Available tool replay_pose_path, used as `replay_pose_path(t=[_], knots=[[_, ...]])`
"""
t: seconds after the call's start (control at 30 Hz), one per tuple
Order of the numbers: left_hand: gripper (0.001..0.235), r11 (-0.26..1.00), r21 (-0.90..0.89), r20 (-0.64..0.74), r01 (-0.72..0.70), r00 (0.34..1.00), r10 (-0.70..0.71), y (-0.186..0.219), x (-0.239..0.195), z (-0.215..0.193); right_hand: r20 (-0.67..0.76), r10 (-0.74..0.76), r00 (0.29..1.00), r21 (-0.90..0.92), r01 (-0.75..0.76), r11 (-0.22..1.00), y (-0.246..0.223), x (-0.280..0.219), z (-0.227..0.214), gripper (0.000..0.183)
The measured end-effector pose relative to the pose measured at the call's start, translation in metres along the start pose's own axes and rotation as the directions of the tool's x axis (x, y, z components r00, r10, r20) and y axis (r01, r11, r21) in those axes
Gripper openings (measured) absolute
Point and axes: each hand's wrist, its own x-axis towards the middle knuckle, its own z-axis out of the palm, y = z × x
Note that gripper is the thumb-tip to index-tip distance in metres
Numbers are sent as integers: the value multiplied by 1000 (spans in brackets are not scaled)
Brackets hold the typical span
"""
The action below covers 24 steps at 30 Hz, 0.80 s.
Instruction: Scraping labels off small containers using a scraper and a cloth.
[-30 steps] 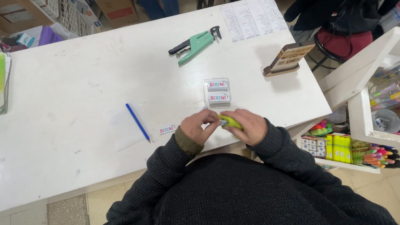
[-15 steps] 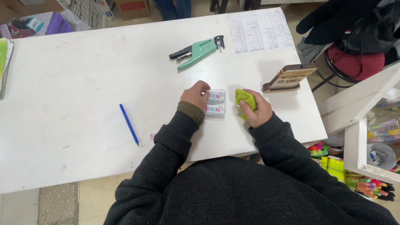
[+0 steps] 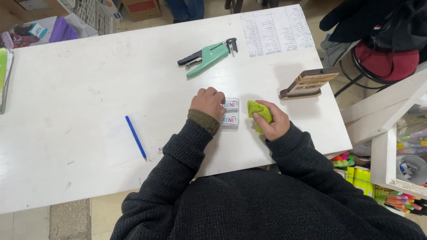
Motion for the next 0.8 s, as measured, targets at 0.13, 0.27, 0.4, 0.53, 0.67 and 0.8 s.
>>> replay_pose_path(t=[0.13, 0.27, 0.4, 0.53, 0.67, 0.8], knots=[[18, 999, 30, 7, -27, 1000, 27, 2, 6, 3, -5, 23, 1000, 3, -23, 1000, 2, -1, -1, 43], [18, 995, 82, -21, -52, 998, 53, -4, 13, 20, -25, 1, 1000, -14, -1, 1000, 4, -2, 0, 43], [17, 993, 83, -71, -86, 993, 92, -6, 12, 23, -29, 11, 1000, -22, -11, 1000, 3, -2, 0, 44], [15, 993, 59, -74, -100, 992, 104, -7, 2, 10, -22, 4, 1000, -4, -4, 1000, 6, -2, 0, 43], [23, 990, 92, 54, -108, 993, 104, -12, -5, 17, -41, -22, 999, -20, 21, 1000, 1, -3, 0, 42], [25, 984, 94, 82, -148, 987, 141, -13, -3, 30, -60, -43, 997, -10, 43, 999, -2, -4, 0, 40]])
